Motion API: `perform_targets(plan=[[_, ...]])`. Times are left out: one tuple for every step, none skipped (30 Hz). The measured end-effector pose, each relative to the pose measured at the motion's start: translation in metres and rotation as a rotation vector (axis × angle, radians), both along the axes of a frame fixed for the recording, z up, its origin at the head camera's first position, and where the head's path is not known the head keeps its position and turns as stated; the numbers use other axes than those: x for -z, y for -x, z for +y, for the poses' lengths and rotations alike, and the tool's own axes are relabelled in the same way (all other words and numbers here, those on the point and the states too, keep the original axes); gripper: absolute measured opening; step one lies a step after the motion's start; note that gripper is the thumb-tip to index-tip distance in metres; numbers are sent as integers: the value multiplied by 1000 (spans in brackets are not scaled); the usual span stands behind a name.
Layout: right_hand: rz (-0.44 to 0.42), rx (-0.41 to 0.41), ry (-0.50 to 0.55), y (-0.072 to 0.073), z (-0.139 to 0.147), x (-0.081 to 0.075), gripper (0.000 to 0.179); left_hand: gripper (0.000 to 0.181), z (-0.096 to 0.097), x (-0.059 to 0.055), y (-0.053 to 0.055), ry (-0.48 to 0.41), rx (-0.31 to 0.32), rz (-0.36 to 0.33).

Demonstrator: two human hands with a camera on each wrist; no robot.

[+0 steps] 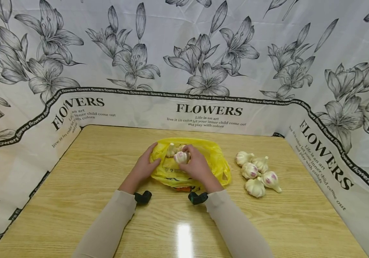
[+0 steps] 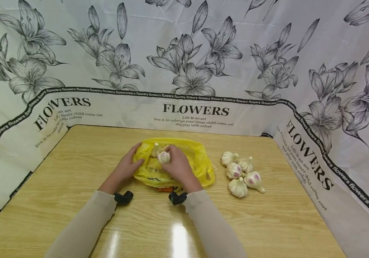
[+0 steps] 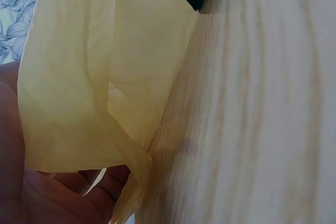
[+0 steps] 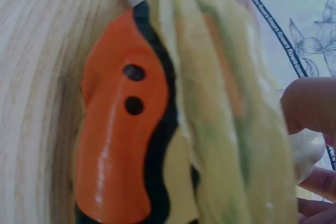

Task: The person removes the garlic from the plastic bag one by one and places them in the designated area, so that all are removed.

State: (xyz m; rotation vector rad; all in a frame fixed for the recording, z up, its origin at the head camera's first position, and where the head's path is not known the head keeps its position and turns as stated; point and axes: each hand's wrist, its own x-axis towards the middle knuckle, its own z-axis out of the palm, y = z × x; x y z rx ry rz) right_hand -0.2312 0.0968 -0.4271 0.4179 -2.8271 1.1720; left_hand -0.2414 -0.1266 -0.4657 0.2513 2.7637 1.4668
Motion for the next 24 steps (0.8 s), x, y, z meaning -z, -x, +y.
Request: perform_targets(plan=[[-1, 3, 2, -1, 1, -1, 47, 68, 0, 0, 0, 0, 0, 0], [0, 7, 1, -1, 2, -3, 47, 68, 0, -1, 0, -1, 0, 1], [0, 9, 2, -2, 2, -4, 47, 68, 0, -1, 0, -2, 1, 1], [-4, 15, 2, -3, 3, -5, 48, 68, 0, -1, -1, -2, 2, 1], [-7, 19, 4, -4, 4, -6, 48, 68, 0, -2, -1, -4, 0, -1], [-6, 24, 3, -5, 4, -7, 48, 68, 0, -2, -1, -3, 0, -1], [-6, 24, 6, -5, 5, -9, 49, 68, 0, -2, -1, -3, 0, -1], [-5, 26, 6, -6, 6, -10, 49, 68, 0, -2, -1, 0, 1, 0], [-3, 27, 6, -7, 7, -11, 49, 68, 0, -2, -1, 1, 3, 1], [1, 26, 4, -7, 8, -13, 50, 68, 0, -2, -1, 1, 2, 0], [7, 22, 6, -8, 9, -14, 50, 68, 0, -2, -1, 2, 0, 0], [11, 19, 7, -8, 10, -15, 50, 68, 0, -1, -1, 3, -1, 1], [15, 15, 10, -9, 11, -17, 50, 68, 0, -1, 0, 3, -1, 0], [20, 13, 8, -10, 12, -18, 50, 67, -1, -1, 0, 4, -1, 0], [25, 9, 7, -10, 13, -19, 50, 67, -1, -1, 0, 2, -2, -2], [27, 8, 5, -11, 14, -19, 50, 67, -1, 0, 0, 1, -6, -4], [28, 7, 5, -12, 15, -20, 50, 67, -1, 0, 0, 2, -4, -5], [29, 7, 2, -12, 16, -21, 49, 68, -1, 0, 0, 0, -2, -6], [28, 6, 4, -13, 17, -21, 49, 68, -1, 0, 0, -1, -1, -8], [27, 7, 4, -14, 19, -22, 49, 68, -1, 0, 0, -3, -2, -9], [26, 3, 8, -15, 20, -22, 50, 68, -1, -1, -1, -5, -1, -10], [22, 2, 10, -16, 22, -23, 50, 68, -1, -1, -1, -6, -1, -11], [20, 0, 12, -17, 23, -23, 50, 68, -1, -1, -1, -7, 1, -11], [19, 0, 12, -18, 25, -24, 50, 67, -1, -1, -1, -9, 1, -10]])
